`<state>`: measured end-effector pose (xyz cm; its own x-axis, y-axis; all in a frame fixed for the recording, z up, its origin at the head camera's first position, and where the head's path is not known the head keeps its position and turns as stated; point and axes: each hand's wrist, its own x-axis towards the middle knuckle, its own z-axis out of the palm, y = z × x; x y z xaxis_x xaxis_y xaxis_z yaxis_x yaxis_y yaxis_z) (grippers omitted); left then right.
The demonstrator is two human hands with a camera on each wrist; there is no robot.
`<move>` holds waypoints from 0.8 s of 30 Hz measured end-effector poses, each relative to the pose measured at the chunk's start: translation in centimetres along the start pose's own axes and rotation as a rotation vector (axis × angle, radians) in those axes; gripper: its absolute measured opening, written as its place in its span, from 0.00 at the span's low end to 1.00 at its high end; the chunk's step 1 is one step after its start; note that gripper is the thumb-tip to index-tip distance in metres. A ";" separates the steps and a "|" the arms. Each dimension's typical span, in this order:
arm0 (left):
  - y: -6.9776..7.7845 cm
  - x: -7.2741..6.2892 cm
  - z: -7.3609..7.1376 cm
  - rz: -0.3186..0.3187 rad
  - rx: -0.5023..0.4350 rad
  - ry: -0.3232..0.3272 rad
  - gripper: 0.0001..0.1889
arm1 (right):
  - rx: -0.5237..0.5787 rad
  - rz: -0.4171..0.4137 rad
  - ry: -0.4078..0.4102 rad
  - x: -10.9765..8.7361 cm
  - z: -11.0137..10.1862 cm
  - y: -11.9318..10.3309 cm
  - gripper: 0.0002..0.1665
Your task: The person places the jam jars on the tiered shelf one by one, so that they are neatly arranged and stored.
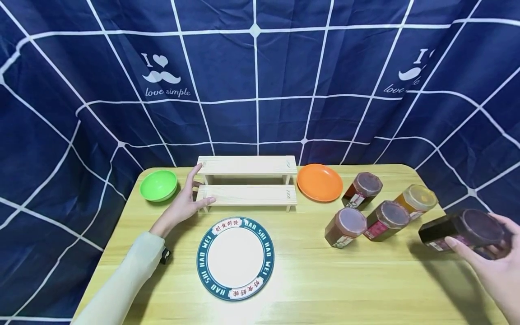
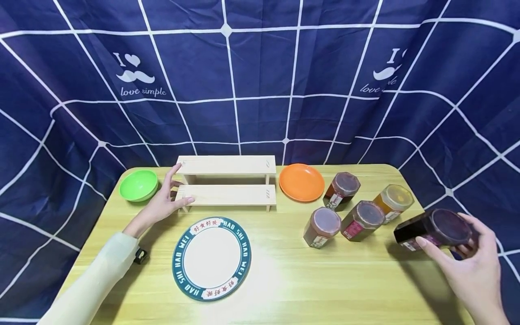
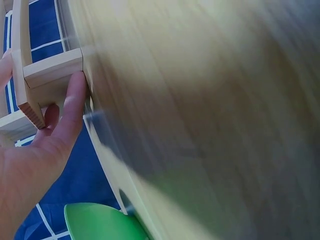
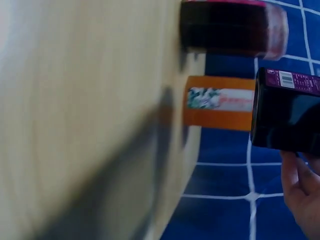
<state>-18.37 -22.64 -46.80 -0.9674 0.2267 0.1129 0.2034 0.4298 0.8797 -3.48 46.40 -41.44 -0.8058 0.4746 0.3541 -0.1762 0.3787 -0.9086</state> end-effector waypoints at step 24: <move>-0.5 0.0 -0.1 0.034 0.009 0.004 0.60 | 0.053 -0.072 -0.012 1.3 5.9 -8.6 0.60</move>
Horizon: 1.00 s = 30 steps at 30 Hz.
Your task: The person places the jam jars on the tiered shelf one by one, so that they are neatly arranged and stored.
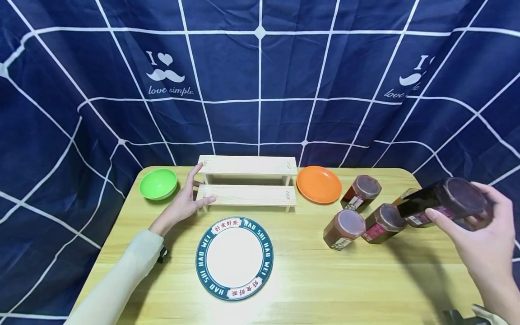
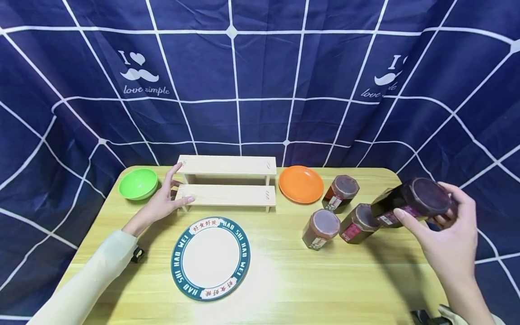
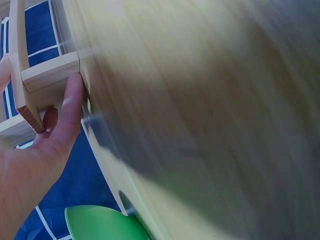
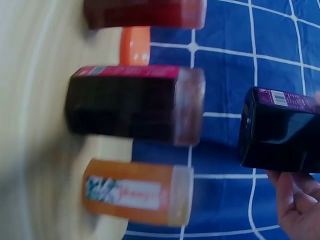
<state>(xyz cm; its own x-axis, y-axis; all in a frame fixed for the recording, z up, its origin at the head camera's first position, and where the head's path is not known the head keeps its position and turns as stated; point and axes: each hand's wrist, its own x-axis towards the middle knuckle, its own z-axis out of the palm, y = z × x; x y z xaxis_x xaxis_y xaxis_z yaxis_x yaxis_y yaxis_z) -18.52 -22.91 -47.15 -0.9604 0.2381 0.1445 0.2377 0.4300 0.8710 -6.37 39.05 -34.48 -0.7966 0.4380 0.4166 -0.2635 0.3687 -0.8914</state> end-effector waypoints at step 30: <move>0.5 -0.2 0.1 0.004 0.022 0.005 0.60 | -0.028 -0.144 -0.391 1.8 14.2 -4.8 0.57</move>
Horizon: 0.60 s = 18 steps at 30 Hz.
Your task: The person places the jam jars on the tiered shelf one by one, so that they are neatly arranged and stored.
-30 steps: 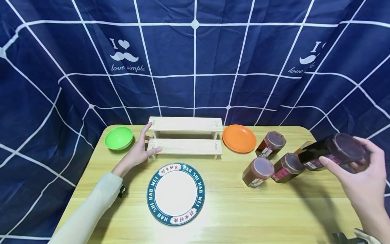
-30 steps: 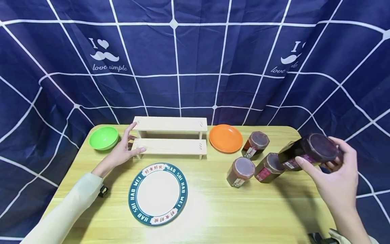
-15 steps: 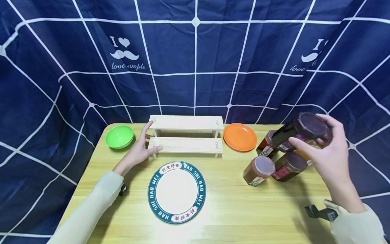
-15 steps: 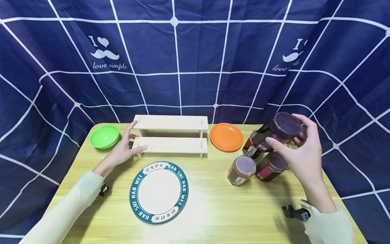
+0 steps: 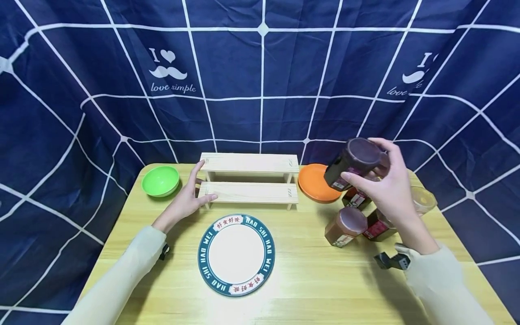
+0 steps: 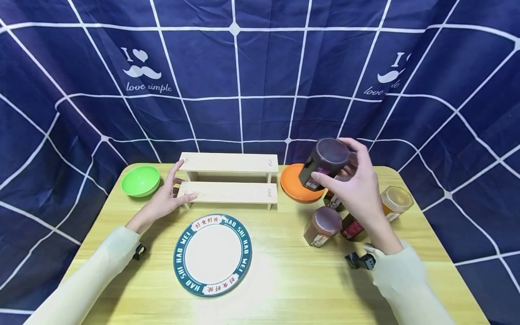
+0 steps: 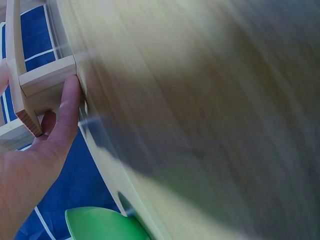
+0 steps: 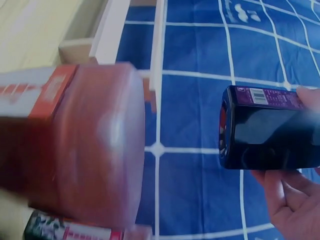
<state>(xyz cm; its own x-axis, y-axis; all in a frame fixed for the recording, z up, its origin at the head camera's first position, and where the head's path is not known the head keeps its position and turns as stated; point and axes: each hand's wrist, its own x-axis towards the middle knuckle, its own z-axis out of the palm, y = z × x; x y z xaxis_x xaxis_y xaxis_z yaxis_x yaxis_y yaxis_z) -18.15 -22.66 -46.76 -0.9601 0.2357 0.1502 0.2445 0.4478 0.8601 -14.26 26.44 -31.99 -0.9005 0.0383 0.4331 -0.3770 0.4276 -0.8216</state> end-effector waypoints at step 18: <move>0.1 0.0 -0.2 -0.037 -0.009 -0.003 0.60 | 0.032 -0.010 -0.184 1.5 8.0 -2.4 0.57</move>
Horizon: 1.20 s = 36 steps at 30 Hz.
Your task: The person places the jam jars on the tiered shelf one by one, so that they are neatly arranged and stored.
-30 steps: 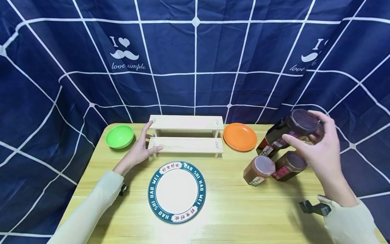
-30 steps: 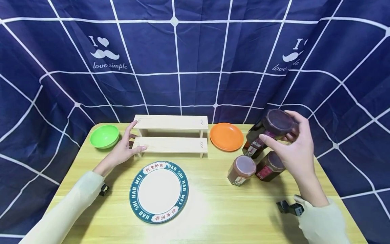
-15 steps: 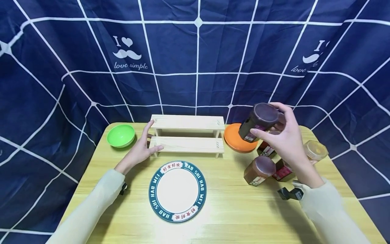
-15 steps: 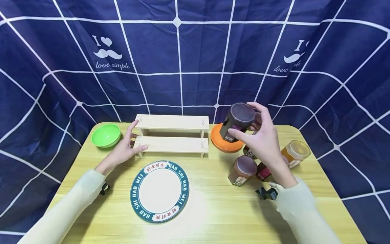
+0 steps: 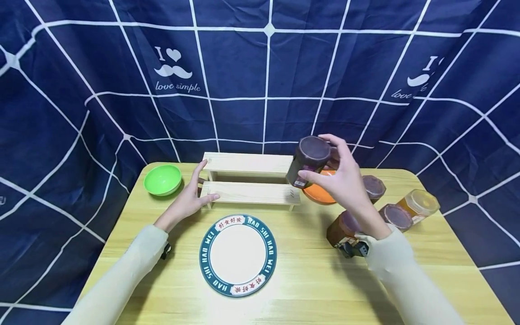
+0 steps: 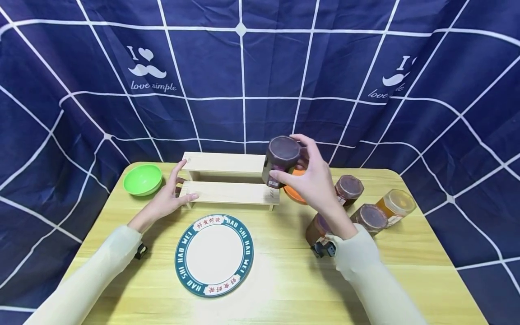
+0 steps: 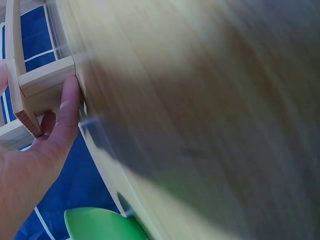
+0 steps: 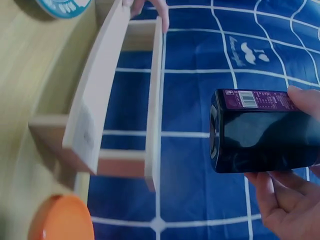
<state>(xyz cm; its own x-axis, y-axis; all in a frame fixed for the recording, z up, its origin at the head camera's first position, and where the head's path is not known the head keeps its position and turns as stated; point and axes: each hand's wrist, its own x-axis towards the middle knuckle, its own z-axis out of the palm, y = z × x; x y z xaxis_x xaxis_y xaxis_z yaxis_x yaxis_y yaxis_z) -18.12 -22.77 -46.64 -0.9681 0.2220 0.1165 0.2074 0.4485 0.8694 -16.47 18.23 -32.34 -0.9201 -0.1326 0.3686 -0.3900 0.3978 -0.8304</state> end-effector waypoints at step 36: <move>0.1 -0.1 0.1 -0.022 -0.018 -0.003 0.60 | 0.198 -0.097 -0.270 7.1 11.3 2.5 0.56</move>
<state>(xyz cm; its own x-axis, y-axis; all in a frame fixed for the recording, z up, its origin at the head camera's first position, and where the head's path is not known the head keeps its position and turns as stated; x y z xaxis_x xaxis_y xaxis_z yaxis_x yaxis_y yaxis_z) -17.99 -22.62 -46.58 -0.9718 0.2153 0.0961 0.1839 0.4374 0.8803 -24.40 8.07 -36.51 -0.8446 -0.4069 0.3479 -0.4512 0.1912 -0.8717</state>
